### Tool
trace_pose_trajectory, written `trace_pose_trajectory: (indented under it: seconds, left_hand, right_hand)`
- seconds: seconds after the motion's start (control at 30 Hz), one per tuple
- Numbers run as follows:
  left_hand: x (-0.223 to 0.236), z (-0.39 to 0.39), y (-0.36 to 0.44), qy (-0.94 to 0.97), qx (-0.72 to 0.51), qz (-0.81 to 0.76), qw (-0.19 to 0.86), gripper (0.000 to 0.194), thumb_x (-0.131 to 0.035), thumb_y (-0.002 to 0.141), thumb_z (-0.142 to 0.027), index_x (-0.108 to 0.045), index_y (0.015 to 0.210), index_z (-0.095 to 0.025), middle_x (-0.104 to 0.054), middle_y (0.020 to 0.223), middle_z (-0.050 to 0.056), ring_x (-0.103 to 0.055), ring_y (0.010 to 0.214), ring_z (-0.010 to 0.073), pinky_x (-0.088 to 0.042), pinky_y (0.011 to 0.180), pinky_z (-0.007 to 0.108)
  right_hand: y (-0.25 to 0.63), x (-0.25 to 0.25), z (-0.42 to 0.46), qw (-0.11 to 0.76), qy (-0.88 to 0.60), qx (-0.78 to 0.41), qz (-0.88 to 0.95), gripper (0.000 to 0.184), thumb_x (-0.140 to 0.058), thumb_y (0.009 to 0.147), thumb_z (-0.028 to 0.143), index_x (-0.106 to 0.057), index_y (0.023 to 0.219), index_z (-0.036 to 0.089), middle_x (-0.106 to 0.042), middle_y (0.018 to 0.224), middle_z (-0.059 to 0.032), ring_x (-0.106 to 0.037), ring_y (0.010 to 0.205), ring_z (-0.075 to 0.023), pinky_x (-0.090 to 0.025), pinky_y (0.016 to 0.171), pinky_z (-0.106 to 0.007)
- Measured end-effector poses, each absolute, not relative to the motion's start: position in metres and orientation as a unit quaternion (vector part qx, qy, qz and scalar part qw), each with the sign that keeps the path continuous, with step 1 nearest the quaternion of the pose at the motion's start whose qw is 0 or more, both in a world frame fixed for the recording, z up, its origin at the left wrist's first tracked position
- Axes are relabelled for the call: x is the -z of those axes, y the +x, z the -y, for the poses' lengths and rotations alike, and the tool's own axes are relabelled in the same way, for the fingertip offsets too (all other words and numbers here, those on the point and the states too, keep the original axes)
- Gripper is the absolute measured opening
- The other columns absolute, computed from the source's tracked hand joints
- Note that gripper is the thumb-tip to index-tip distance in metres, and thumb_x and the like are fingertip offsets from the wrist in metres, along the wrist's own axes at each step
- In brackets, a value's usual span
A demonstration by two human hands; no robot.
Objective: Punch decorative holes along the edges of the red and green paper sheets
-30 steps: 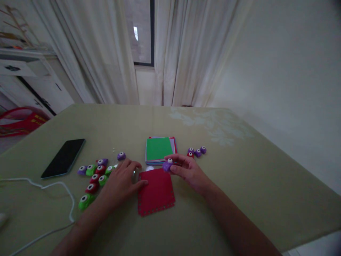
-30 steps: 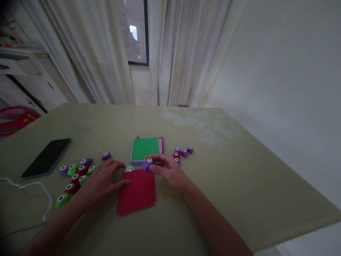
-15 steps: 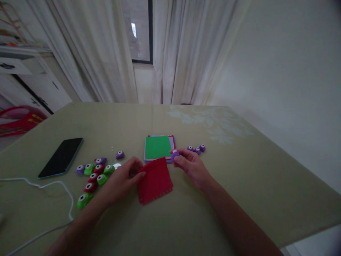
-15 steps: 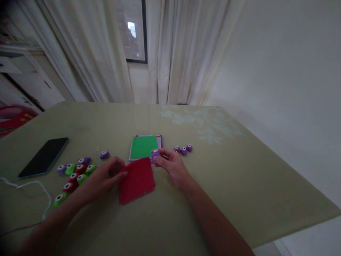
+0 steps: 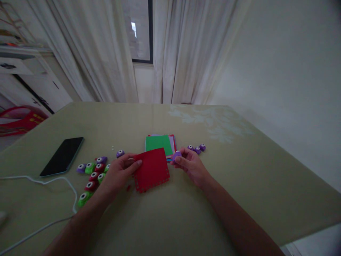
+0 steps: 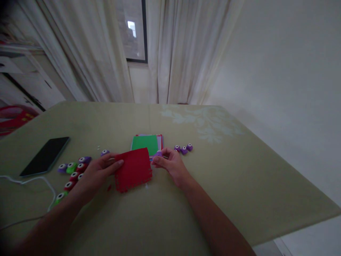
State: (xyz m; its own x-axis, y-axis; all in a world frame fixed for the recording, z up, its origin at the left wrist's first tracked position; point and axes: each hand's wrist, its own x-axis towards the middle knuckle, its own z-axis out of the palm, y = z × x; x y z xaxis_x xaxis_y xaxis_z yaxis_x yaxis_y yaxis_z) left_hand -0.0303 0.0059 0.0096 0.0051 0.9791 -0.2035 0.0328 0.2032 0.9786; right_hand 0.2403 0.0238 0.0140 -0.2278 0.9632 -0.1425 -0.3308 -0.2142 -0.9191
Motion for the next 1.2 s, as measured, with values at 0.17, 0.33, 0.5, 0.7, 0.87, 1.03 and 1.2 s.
trace_pose_trajectory:
  seconds: [0.17, 0.33, 0.5, 0.7, 0.87, 1.03, 1.2]
  left_hand:
    - [-0.0110, -0.0066, -0.0288, 0.440, -0.447, -0.555, 0.546, 0.054, -0.088, 0.073, -0.057, -0.072, 0.108, -0.018, -0.085, 0.093, 0.008, -0.080, 0.083, 0.0262, -0.064, 0.077, 0.036]
    - [-0.0093, -0.0058, -0.0296, 0.455, -0.457, -0.551, 0.530, 0.043, -0.087, 0.078, -0.049, -0.072, 0.104, -0.018, -0.085, 0.099, 0.009, -0.081, 0.089, 0.0259, -0.065, 0.080, 0.035]
    - [-0.0081, -0.0048, -0.0312, 0.441, -0.440, -0.556, 0.551, 0.050, -0.085, 0.084, -0.036, -0.065, 0.127, -0.020, -0.085, 0.097, 0.007, -0.082, 0.088, 0.0248, -0.067, 0.076, 0.034]
    - [-0.0112, -0.0053, -0.0296, 0.416, -0.442, -0.568, 0.556, 0.048, -0.080, 0.089, -0.024, -0.065, 0.135, -0.019, -0.086, 0.098, 0.008, -0.082, 0.088, 0.0232, -0.067, 0.077, 0.032]
    - [-0.0093, -0.0075, -0.0273, 0.397, -0.456, -0.577, 0.548, 0.013, -0.074, 0.093, -0.025, -0.075, 0.103, -0.017, -0.085, 0.093, 0.007, -0.080, 0.079, 0.0224, -0.067, 0.074, 0.032]
    - [-0.0096, -0.0068, -0.0258, 0.365, -0.477, -0.584, 0.546, 0.009, -0.071, 0.095, -0.026, -0.074, 0.102, -0.021, -0.083, 0.087, 0.002, -0.076, 0.067, 0.0179, -0.061, 0.060, 0.025]
    - [-0.0130, -0.0056, -0.0230, 0.308, -0.481, -0.620, 0.538, 0.011, -0.068, 0.097, -0.025, -0.072, 0.107, -0.023, -0.077, 0.074, -0.001, -0.069, 0.052, 0.0156, -0.054, 0.046, 0.022]
  right_hand:
    - [0.2401, -0.0116, -0.0254, 0.483, -0.385, -0.668, 0.415, 0.048, -0.103, 0.062, 0.046, -0.081, 0.098, 0.023, -0.081, 0.094, -0.0008, -0.073, 0.076, -0.0139, -0.059, 0.071, -0.025]
    - [0.2416, -0.0079, -0.0256, 0.463, -0.402, -0.652, 0.446, 0.041, -0.090, 0.080, 0.056, -0.087, 0.103, 0.023, -0.074, 0.081, 0.0002, -0.056, 0.062, -0.0093, -0.048, 0.059, -0.023]
    - [0.2401, -0.0066, -0.0267, 0.476, -0.396, -0.661, 0.424, 0.043, -0.097, 0.072, 0.046, -0.086, 0.110, 0.027, -0.077, 0.091, 0.0007, -0.062, 0.070, -0.0103, -0.053, 0.070, -0.025]
    - [0.2394, -0.0088, -0.0290, 0.508, -0.379, -0.664, 0.396, 0.046, -0.100, 0.069, 0.040, -0.086, 0.111, 0.030, -0.078, 0.096, 0.0023, -0.068, 0.080, -0.0112, -0.056, 0.080, -0.025]
    - [0.2419, -0.0070, -0.0300, 0.506, -0.393, -0.669, 0.377, 0.043, -0.090, 0.080, 0.053, -0.086, 0.112, 0.025, -0.081, 0.102, -0.0035, -0.069, 0.081, -0.0145, -0.056, 0.077, -0.028]
    - [0.2431, -0.0050, -0.0260, 0.472, -0.405, -0.676, 0.396, 0.030, -0.094, 0.077, 0.036, -0.084, 0.104, 0.026, -0.079, 0.105, -0.0021, -0.071, 0.090, -0.0155, -0.057, 0.081, -0.028]
    - [0.2434, -0.0040, -0.0228, 0.444, -0.399, -0.667, 0.445, 0.045, -0.092, 0.076, 0.025, -0.080, 0.119, 0.028, -0.078, 0.114, -0.0033, -0.073, 0.099, -0.0187, -0.059, 0.095, -0.037]
